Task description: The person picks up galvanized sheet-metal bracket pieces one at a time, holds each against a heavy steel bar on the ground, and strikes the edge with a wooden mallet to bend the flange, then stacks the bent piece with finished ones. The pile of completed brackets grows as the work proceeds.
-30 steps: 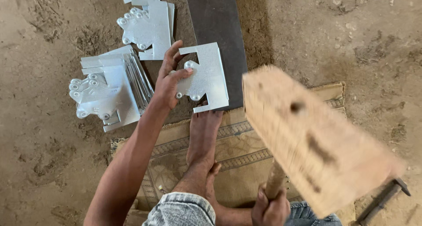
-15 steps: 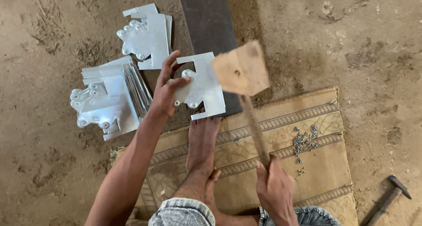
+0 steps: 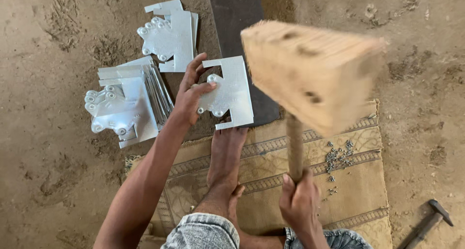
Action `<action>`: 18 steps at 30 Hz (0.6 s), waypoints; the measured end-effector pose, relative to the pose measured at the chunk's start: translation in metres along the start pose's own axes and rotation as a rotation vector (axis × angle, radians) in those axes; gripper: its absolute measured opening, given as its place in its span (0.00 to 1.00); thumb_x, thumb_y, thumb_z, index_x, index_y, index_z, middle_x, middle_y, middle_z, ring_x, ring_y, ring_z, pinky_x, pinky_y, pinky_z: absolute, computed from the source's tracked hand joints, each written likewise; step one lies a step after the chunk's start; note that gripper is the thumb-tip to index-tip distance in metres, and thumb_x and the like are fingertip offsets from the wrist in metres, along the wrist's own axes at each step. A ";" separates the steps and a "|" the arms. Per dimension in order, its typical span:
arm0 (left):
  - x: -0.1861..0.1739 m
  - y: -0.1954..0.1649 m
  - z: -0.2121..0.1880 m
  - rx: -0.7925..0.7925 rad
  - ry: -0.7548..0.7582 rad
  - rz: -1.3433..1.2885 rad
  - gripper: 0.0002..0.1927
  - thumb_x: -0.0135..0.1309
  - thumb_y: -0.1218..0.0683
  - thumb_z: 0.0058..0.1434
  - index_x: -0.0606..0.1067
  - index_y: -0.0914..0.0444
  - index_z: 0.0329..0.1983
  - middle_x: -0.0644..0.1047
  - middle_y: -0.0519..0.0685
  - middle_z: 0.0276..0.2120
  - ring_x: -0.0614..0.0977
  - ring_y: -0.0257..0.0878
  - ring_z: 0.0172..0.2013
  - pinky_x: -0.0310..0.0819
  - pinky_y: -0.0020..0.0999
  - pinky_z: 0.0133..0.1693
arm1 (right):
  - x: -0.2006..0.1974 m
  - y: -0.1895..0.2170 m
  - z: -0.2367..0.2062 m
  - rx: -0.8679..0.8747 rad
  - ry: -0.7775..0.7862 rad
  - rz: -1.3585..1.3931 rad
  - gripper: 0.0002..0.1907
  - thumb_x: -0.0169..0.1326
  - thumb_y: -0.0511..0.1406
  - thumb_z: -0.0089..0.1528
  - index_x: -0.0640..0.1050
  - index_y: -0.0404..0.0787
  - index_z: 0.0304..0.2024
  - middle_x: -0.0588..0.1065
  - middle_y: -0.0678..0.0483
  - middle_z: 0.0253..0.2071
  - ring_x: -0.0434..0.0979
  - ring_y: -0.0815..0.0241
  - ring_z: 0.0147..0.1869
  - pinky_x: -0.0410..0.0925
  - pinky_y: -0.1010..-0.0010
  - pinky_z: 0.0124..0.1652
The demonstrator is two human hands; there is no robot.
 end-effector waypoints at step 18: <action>-0.046 -0.074 0.009 -0.015 -0.155 -0.048 0.43 0.61 0.67 0.54 0.65 0.54 0.74 0.76 0.57 0.55 0.81 0.47 0.51 0.81 0.43 0.48 | 0.030 -0.059 -0.003 0.080 -0.037 -0.201 0.21 0.45 0.50 0.69 0.70 0.38 0.44 0.76 0.37 0.28 0.76 0.30 0.33 0.66 0.42 0.33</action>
Point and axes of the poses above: each hand's wrist, its own z-axis towards the middle knuckle, its own x-axis out of the palm, y = z × x, the point moved 8 cm from there along z, towards the middle knuckle
